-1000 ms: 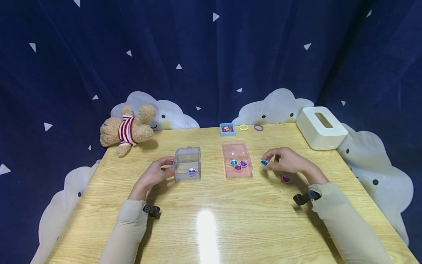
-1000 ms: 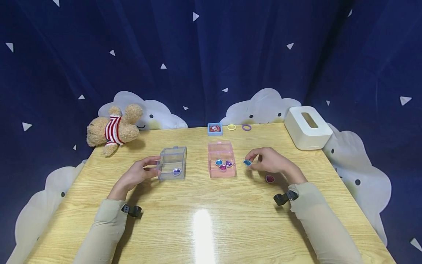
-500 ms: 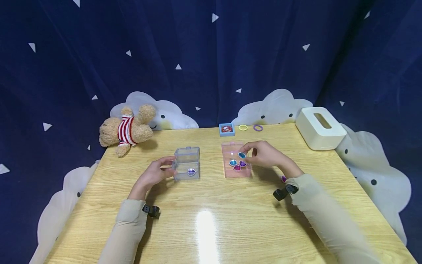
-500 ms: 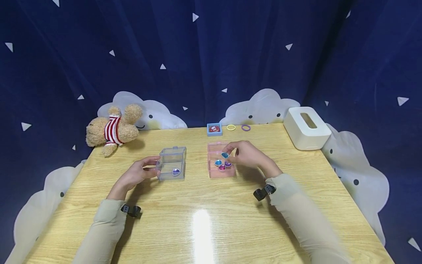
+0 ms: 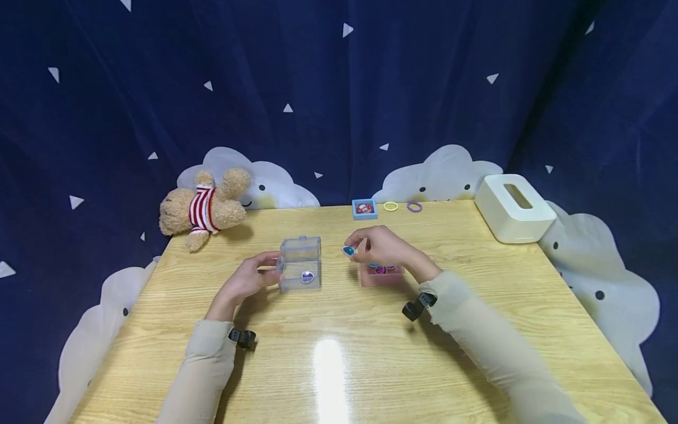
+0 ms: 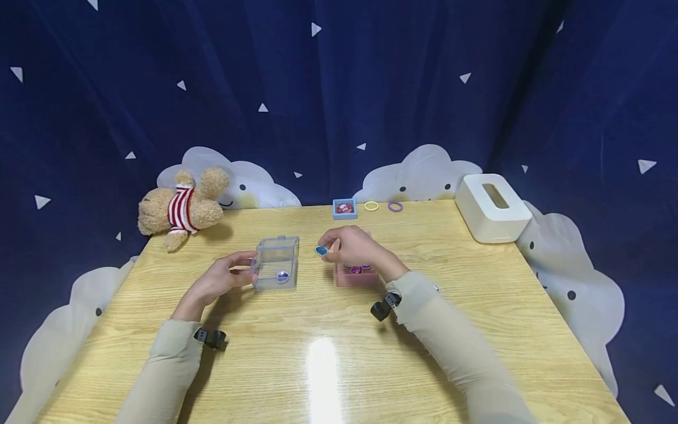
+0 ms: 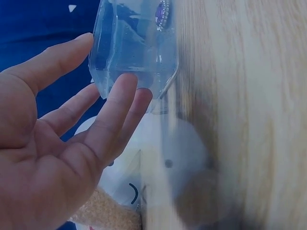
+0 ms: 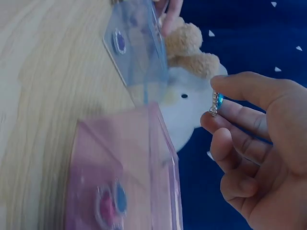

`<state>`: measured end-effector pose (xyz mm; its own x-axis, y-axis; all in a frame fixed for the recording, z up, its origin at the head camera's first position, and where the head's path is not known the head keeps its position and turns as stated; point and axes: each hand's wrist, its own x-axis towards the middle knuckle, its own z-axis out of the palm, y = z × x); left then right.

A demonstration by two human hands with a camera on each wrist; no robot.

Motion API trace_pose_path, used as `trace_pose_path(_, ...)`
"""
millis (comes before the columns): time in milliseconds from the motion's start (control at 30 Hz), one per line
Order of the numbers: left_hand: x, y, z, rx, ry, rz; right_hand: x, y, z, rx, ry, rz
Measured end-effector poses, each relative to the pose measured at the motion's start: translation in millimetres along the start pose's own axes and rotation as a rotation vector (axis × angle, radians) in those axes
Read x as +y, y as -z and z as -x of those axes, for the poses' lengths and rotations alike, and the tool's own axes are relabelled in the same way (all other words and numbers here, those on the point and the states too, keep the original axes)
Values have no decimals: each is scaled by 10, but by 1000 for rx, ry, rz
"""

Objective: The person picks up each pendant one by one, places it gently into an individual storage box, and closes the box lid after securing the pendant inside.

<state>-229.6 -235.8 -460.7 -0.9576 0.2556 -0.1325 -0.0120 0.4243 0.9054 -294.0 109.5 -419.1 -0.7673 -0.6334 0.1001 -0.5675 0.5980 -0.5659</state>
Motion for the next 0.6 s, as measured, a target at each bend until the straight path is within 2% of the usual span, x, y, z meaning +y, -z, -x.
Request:
trace_pose_path(233,17,6,-1,-2,22,-11,-166,-190,-167,-7,-7,27)
trace_pose_path(600,12,-4,-3,9,20,8,-416,-421,-416,-19,-12,40)
